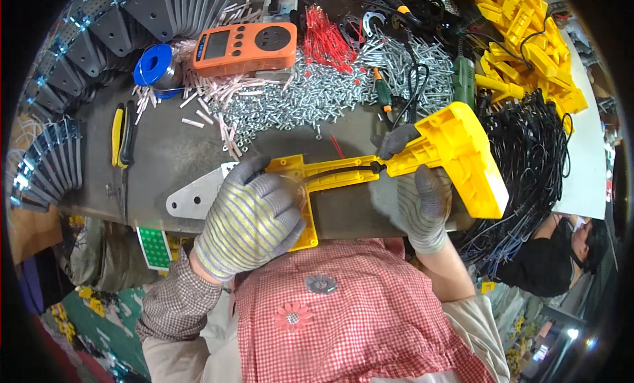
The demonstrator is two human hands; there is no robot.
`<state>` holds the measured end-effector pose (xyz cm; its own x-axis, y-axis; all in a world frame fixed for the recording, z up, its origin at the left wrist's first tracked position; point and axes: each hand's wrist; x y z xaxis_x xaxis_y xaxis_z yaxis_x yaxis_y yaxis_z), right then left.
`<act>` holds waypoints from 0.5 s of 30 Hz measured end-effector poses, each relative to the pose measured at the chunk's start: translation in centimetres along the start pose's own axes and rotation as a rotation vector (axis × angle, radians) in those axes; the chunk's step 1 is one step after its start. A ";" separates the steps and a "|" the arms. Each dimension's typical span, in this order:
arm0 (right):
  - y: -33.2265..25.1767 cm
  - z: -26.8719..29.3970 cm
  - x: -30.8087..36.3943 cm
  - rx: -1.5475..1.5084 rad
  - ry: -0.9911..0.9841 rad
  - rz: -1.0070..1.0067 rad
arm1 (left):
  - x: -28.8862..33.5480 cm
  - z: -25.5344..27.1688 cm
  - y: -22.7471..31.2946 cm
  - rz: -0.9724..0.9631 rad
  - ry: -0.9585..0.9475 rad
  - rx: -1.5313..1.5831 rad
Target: The person assembles small electronic components, a small PCB, and wires into a yellow plastic housing by screwing them together with an electric screwdriver, wiring them with pliers, and soldering them with a soldering iron.
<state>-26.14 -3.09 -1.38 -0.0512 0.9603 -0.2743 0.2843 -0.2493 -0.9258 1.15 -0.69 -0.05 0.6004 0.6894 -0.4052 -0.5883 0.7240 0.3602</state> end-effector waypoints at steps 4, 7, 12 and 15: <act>1.7 -1.8 1.3 0.358 -0.042 0.071 | 0.3 -0.1 -0.3 0.007 -0.005 0.013; 1.1 -4.9 2.4 0.400 0.014 0.110 | 0.5 0.3 -0.9 -0.012 0.024 0.079; 2.2 -5.4 1.7 1.272 -0.262 0.466 | 3.2 0.4 -1.8 -0.035 0.355 0.370; 2.5 -5.6 1.8 1.324 -0.295 0.431 | 2.0 1.1 -0.3 0.092 0.205 0.246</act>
<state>-20.14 -1.27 -2.71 -0.4337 0.7601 -0.4838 -0.7534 -0.6004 -0.2679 3.15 0.44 -0.01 0.4145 0.7516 -0.5132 -0.4713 0.6596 0.5855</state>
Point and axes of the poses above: each hand's wrist, its own x-axis away from the middle knuckle, its own z-axis out of the back of the hand, y = z × x, and after that the axes turned 2 degrees about z, right-handed
